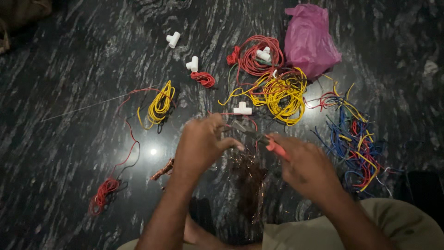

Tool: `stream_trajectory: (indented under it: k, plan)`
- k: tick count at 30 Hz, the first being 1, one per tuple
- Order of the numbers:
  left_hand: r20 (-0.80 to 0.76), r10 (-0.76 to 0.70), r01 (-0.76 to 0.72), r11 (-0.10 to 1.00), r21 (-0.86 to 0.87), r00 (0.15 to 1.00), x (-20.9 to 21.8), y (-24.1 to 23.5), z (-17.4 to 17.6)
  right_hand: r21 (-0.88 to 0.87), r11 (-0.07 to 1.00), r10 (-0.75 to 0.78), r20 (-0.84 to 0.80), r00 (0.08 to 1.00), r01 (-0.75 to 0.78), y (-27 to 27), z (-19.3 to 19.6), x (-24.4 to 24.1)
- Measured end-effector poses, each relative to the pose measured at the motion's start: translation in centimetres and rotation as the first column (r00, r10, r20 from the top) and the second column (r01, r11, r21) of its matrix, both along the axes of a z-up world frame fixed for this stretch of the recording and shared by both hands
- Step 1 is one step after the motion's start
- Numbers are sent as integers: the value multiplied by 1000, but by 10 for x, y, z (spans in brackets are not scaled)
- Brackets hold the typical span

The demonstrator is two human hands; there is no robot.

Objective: The person uses pliers to strip insulation from various electrical wires and twists the exposed copper strands together.

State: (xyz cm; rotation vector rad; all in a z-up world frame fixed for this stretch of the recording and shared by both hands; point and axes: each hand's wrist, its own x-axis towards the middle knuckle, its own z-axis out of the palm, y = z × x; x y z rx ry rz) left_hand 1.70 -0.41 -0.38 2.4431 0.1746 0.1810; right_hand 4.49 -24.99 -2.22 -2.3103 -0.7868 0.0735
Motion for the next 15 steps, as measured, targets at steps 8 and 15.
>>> stream_trajectory:
  k: [8, 15]
  plan:
    - [-39, -94, 94, 996, 6, 995, -5, -1, 10, -201, 978, -41, 54, 998, 51, 6, 11, 1]
    - [-78, -143, 149, 985, 88, 987, -5, 2, 10, -326, 939, -118, 5, 993, 113, 12, 18, 0]
